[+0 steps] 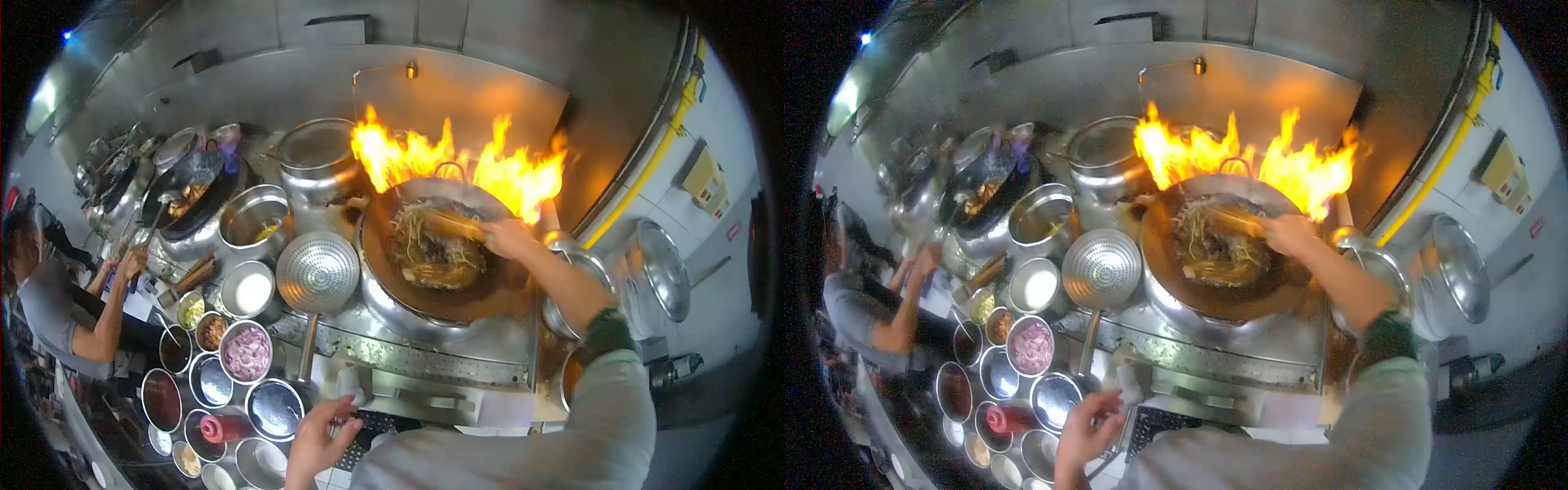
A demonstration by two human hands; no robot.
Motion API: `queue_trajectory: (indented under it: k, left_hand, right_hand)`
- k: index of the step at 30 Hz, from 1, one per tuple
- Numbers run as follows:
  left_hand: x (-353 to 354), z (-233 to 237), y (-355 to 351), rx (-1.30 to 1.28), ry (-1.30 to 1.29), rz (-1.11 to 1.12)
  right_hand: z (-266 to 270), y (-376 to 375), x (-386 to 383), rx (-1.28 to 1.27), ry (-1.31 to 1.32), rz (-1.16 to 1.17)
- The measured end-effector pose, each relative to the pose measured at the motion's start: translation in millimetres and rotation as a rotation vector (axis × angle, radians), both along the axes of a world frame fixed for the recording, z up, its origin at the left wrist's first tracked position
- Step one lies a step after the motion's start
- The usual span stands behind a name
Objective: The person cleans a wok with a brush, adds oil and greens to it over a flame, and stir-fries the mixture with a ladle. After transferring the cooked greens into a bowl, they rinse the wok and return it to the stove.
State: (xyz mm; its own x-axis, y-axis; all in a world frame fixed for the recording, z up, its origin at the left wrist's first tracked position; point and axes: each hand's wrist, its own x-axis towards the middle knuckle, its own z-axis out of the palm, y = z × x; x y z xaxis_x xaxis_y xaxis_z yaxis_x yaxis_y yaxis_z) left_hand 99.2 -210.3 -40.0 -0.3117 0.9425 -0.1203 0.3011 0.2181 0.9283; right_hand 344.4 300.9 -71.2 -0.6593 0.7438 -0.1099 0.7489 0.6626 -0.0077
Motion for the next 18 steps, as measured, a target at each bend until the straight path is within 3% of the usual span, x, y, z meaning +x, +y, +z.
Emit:
queue_trajectory:
  k: [2,3,6,7,10,11,15,18]
  left_hand:
    - [2,-1,18,0.102,-0.003,-0.037]
    - [2,2,19,0.094,0.006,-0.056]
    - [-10,10,-2,0.03,0.066,0.059]
    - [-12,9,-5,-0.009,0.032,0.103]
    - [-8,8,9,0.04,0.081,0.057]
    - [-11,7,9,0.037,0.082,0.075]
    - [-17,2,-15,-0.037,0.069,0.15]
    - [-8,6,-2,0.029,0.083,0.089]
  right_hand:
    - [-19,-1,-30,0.123,0.034,0.001]
    - [4,-29,-27,0.151,0.103,0.122]
    - [11,0,19,0.004,0.205,0.28]
    - [23,1,4,-0.035,0.07,0.062]
    - [2,-19,-32,-0.041,0.176,0.046]
    - [-17,-18,-26,-0.019,0.252,0.185]
    - [-17,24,-9,-0.006,0.207,0.179]
    - [-3,-27,-42,-0.072,0.31,0.108]
